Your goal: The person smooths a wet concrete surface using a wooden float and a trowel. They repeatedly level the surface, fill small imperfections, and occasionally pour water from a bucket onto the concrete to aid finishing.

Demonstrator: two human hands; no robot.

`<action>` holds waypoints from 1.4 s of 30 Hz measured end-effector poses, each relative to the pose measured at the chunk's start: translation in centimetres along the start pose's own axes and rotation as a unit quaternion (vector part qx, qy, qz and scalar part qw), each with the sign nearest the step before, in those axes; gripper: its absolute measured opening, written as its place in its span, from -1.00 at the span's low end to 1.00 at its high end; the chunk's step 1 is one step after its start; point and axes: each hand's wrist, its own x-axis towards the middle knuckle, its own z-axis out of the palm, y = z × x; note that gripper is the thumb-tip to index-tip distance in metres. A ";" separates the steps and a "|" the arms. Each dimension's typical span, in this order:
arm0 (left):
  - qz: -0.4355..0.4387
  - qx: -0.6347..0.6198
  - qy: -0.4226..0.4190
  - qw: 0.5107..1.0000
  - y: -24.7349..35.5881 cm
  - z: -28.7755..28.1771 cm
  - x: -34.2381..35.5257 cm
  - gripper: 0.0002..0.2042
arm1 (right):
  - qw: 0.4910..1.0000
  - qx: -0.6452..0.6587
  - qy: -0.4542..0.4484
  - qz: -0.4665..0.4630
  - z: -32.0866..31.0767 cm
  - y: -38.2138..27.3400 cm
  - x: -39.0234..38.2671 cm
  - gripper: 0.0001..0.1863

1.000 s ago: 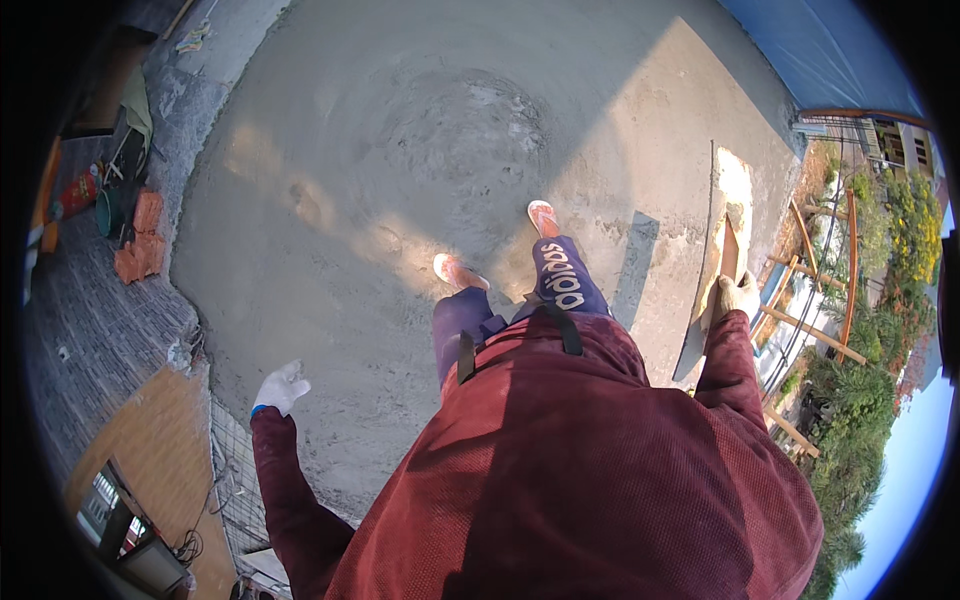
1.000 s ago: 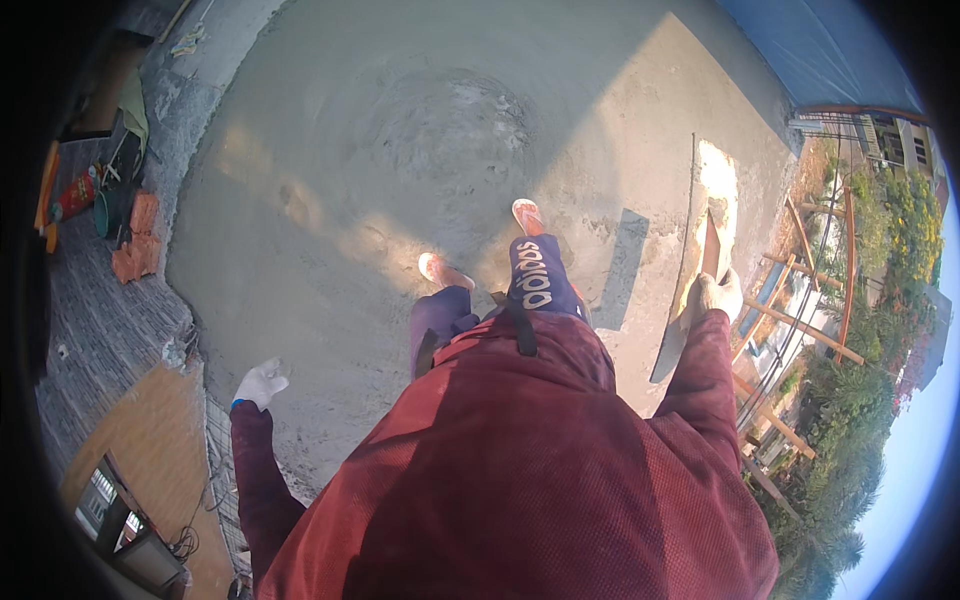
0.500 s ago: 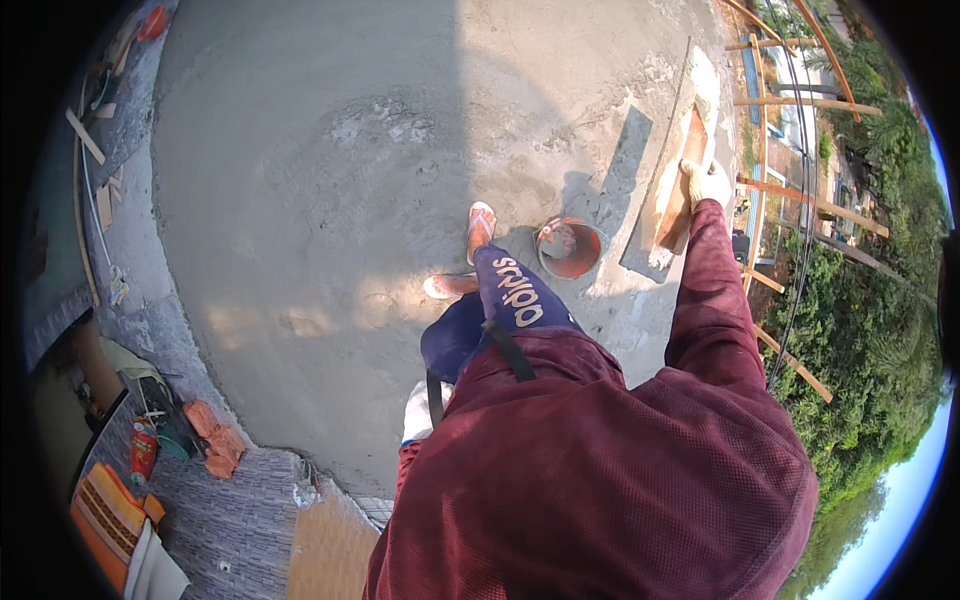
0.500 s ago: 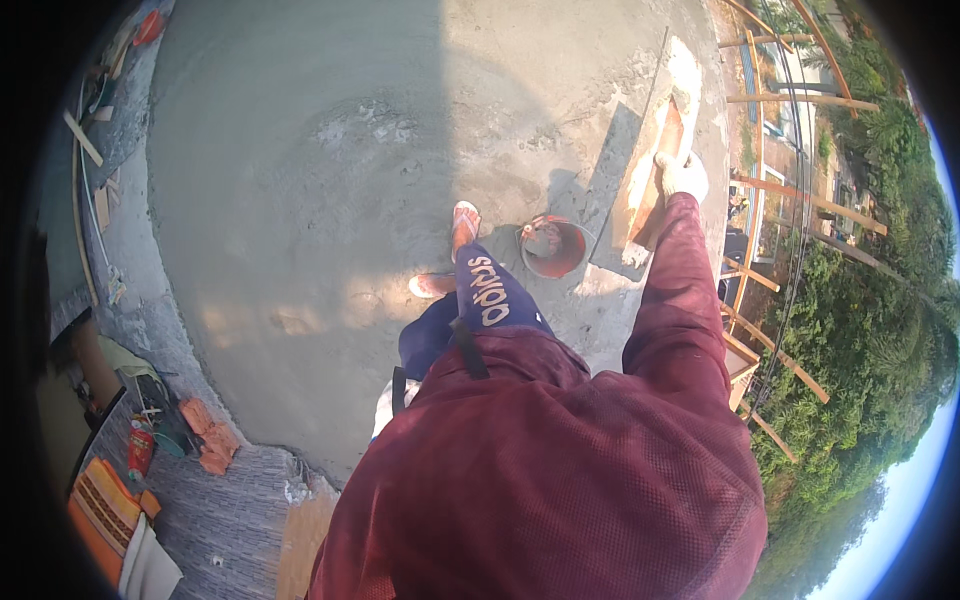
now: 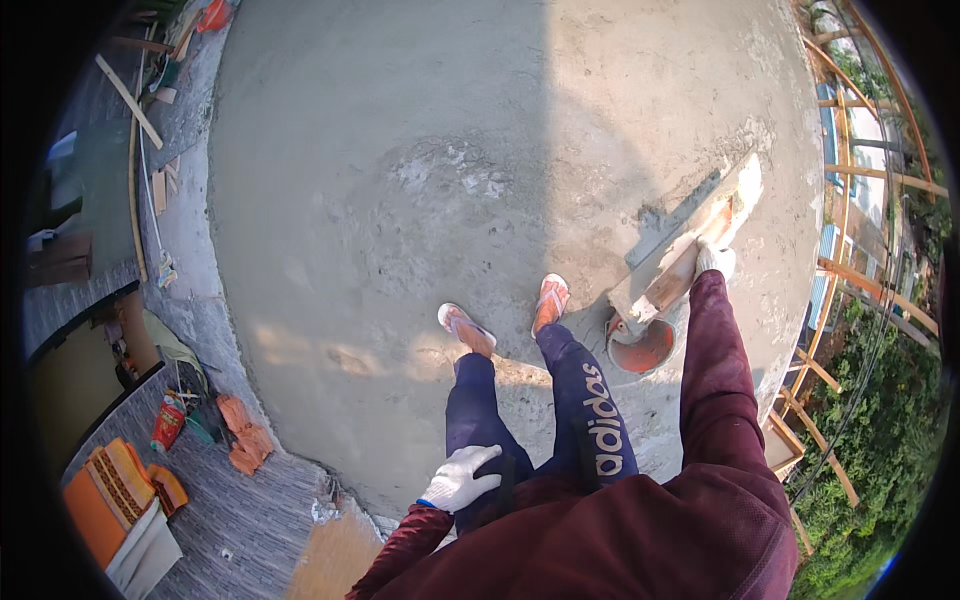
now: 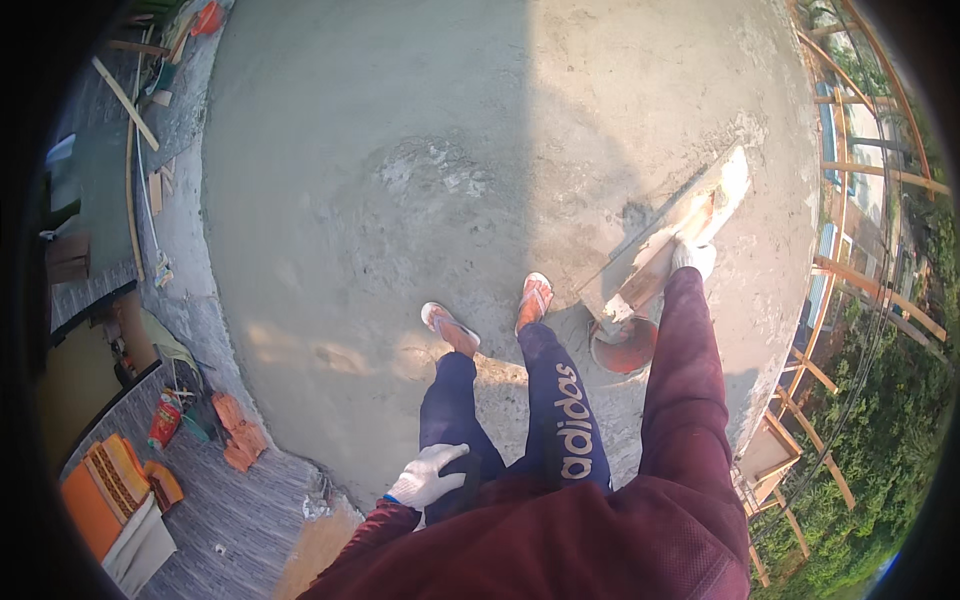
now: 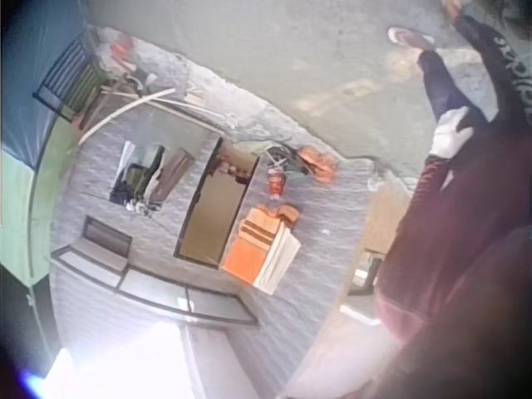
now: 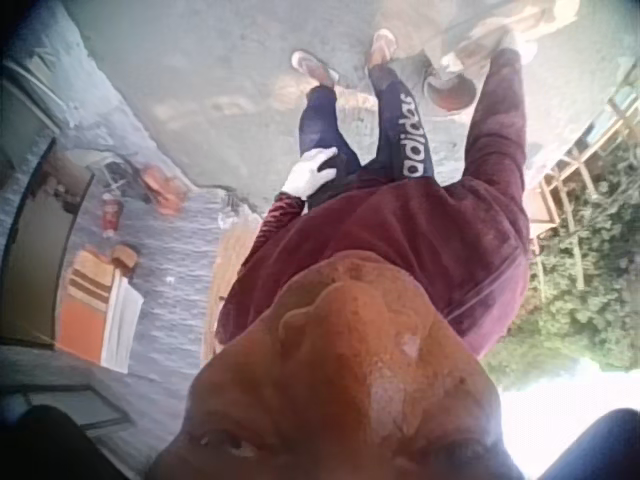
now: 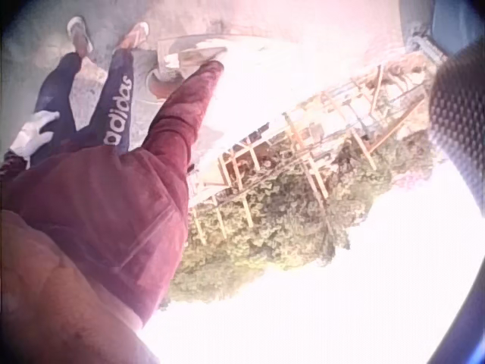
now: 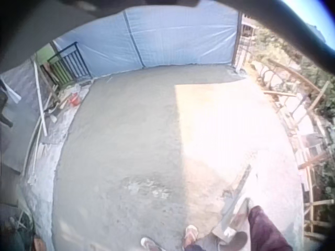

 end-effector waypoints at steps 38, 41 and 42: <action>0.274 0.286 0.000 0.918 -20.4 -13.0 35.0 -0.62 | 0.821 -0.207 -0.115 -0.519 52.1 -13.9 -13.1 -0.22; 0.278 0.326 0.003 0.903 -19.7 -13.7 35.8 -0.64 | 0.835 -0.162 -0.203 -0.486 50.8 -6.7 -20.3 -0.34; 0.309 0.303 0.006 0.902 -19.1 -13.9 35.5 -0.65 | 0.818 -0.130 -0.210 -0.520 50.6 -4.2 -22.0 -0.32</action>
